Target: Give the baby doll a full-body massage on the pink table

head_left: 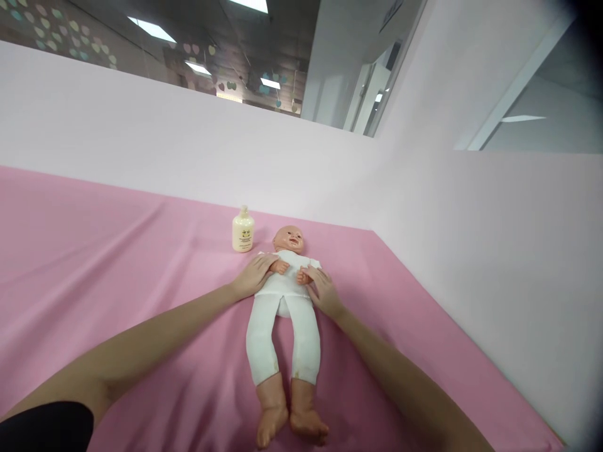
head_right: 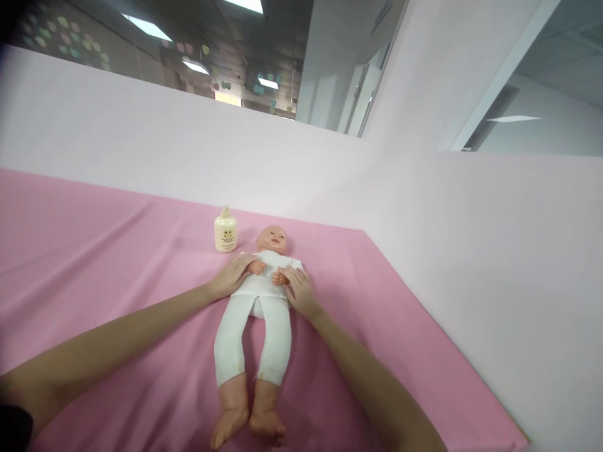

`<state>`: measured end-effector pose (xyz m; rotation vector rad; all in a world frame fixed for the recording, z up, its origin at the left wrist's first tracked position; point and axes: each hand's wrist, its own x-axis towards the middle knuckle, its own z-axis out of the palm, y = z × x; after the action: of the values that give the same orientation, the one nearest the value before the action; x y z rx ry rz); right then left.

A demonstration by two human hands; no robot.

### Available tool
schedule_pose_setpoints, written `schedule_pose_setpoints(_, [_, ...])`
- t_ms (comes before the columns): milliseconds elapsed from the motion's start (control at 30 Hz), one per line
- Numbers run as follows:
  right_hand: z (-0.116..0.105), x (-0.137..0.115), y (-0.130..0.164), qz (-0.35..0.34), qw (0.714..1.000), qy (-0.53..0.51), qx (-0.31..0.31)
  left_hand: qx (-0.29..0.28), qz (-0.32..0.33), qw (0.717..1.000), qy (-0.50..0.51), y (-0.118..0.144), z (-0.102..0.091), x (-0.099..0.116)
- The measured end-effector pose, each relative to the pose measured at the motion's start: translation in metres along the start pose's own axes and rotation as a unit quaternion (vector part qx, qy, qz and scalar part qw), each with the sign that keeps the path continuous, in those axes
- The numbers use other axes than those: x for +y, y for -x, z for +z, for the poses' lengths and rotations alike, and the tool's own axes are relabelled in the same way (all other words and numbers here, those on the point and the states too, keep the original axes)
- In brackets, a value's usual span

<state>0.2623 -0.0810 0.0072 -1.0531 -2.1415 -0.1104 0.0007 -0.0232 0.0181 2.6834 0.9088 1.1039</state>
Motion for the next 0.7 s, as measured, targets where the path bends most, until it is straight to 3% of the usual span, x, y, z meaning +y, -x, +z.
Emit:
schedule_pose_setpoints(67, [-0.001,-0.001,-0.001,-0.006,1.000,0.009,0.002,-0.005,-0.005,1.000,0.001,0.001,-0.002,-0.002])
schedule_pose_setpoints(133, [0.000,0.003,-0.008,0.030,0.999,0.003,0.032,0.020,-0.042,0.999,0.010,-0.006,-0.003,-0.005])
schedule_pose_setpoints(233, [0.004,0.013,-0.029,0.117,0.988,-0.042,0.087,0.111,-0.135,0.984,0.044,-0.026,0.000,-0.016])
schedule_pose_setpoints(333, [0.011,0.026,-0.053,0.202,0.959,-0.139,0.144,0.190,-0.239,0.950,0.072,-0.048,0.011,-0.031])
schedule_pose_setpoints(433, [0.020,0.041,-0.072,0.300,0.910,-0.208,0.198,0.165,-0.341,0.922,0.079,-0.063,0.025,-0.047])
schedule_pose_setpoints(533, [0.027,0.059,-0.081,0.389,0.871,-0.221,0.201,0.128,-0.403,0.903,0.073,-0.071,0.034,-0.060])
schedule_pose_setpoints(700, [0.036,0.089,-0.082,0.440,0.851,-0.232,0.167,0.084,-0.440,0.891,0.074,-0.076,0.039,-0.075])
